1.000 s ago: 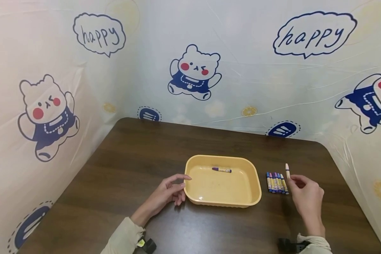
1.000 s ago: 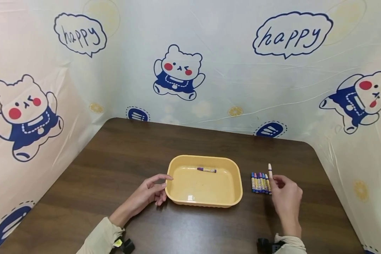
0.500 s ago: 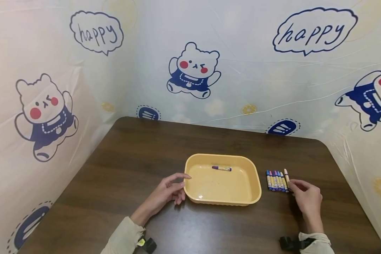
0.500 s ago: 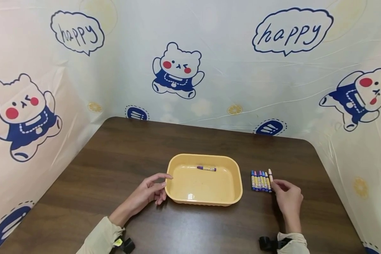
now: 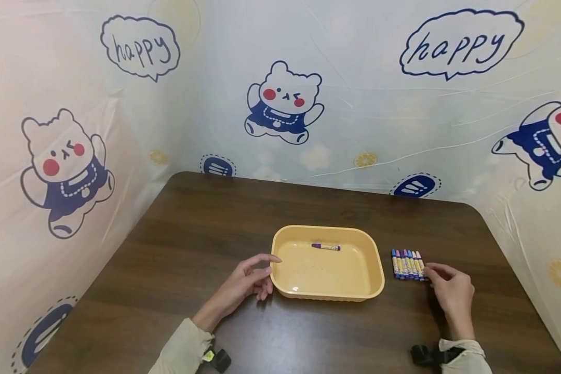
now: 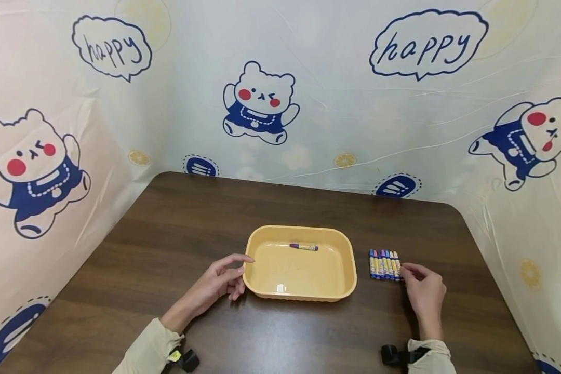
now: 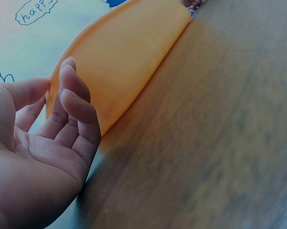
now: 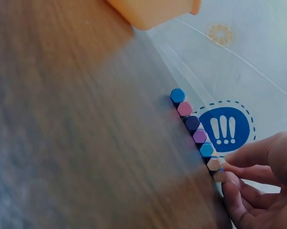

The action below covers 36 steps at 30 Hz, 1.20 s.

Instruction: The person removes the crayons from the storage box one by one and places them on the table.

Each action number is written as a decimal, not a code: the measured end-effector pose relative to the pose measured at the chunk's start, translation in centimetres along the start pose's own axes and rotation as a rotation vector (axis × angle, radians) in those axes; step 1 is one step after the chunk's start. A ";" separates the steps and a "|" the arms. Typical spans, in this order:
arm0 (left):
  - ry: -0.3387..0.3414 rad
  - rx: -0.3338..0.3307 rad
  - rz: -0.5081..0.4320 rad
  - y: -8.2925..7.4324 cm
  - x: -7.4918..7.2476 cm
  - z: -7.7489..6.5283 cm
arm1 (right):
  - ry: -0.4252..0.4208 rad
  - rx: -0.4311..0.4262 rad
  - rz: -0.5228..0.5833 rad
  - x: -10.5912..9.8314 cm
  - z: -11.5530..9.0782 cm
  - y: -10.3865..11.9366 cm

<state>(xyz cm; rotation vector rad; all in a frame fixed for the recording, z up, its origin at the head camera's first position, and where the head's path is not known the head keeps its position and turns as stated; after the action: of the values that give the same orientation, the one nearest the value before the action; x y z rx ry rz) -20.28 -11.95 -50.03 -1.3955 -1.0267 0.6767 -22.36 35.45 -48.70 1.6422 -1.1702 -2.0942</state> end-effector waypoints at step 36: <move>0.019 0.024 -0.015 -0.2 0.1 0.0 | -0.029 -0.571 0.051 -0.1 -3.3 15.9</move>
<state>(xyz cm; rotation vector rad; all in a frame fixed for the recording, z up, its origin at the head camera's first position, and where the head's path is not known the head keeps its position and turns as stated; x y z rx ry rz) -20.25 -11.89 -49.82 -1.3703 -1.0101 0.6617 -23.85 23.67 -37.65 1.2980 -0.5290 -2.1527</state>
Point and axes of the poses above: each hand's wrist, its own z-axis towards the middle knuckle, its own x-axis out of the palm, y = z × x, the point moved 10 cm from there along z, towards the middle knuckle, and after that the axes turned 2 degrees about -x, right-handed, at the moved point
